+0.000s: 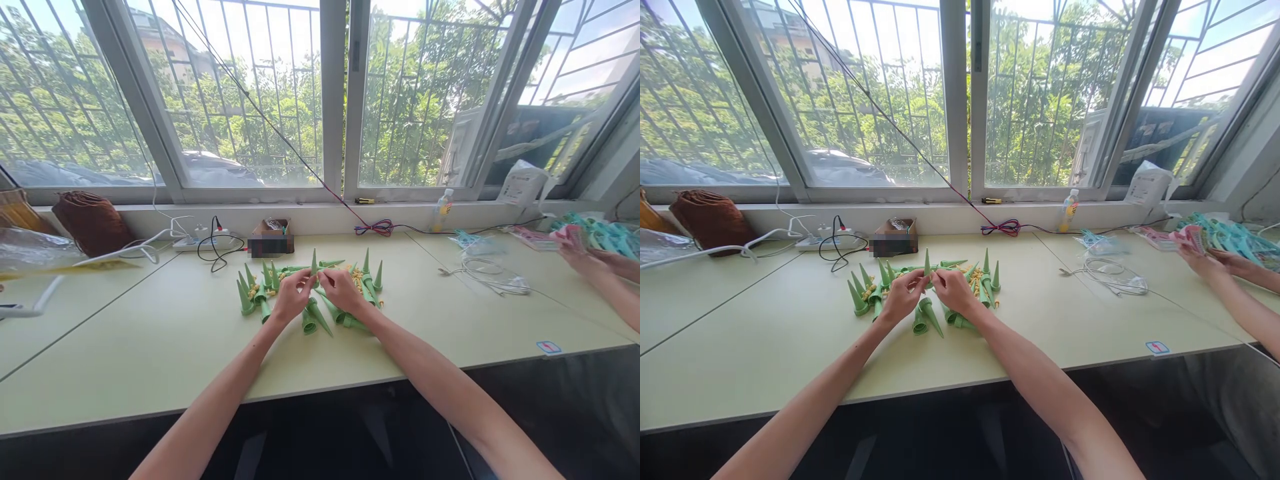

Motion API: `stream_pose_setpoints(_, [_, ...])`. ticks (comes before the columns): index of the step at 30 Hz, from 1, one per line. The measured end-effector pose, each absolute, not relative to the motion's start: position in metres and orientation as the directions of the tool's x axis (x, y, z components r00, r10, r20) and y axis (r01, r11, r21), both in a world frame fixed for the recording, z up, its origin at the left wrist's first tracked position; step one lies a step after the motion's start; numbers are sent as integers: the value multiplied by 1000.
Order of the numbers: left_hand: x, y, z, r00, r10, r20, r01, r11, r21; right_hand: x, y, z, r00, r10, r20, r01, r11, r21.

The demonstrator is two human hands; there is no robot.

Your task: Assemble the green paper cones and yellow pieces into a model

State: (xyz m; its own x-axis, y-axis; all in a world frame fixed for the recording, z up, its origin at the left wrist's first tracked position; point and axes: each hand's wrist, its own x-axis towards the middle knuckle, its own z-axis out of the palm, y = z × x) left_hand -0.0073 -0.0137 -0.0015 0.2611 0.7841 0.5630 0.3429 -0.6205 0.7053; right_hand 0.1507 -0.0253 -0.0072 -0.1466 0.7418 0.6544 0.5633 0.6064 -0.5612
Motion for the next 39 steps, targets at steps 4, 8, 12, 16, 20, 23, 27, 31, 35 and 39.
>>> stream_pose_setpoints(4, [-7,-12,0,270,812,518,181,-571,801,149,-32,-2,-141,743,654,515,619,-593])
stream_pose_setpoints(8, [-7,-15,4,333,807,488,94,-544,834,147,-36,-1,-177,728,663,453,658,-602])
stream_pose_setpoints(12, [-7,-20,7,359,813,459,58,-510,858,146,-35,-3,-171,718,675,445,667,-597])
stream_pose_setpoints(16, [-6,-21,7,357,823,441,75,-496,865,146,-35,-3,-164,726,667,465,654,-597])
stream_pose_setpoints(20, [-7,-16,3,300,836,459,98,-505,857,147,-36,-2,-113,744,658,499,615,-611])
stream_pose_setpoints(23, [-11,-13,5,137,841,523,175,-540,823,149,-33,-2,-36,740,672,530,584,-615])
stream_pose_setpoints(27, [-24,-17,24,-3,776,631,346,-592,728,151,-28,-5,-13,731,682,562,569,-600])
stream_pose_setpoints(31, [-47,-27,45,18,745,667,511,-581,634,151,-26,-8,-23,719,695,557,586,-588])
stream_pose_setpoints(35, [-71,-30,42,61,785,617,710,-468,525,149,-25,-10,-27,713,701,558,592,-581])
stream_pose_setpoints(39, [-83,-27,24,102,849,519,781,-391,487,148,-25,-12,-56,717,695,553,602,-576])
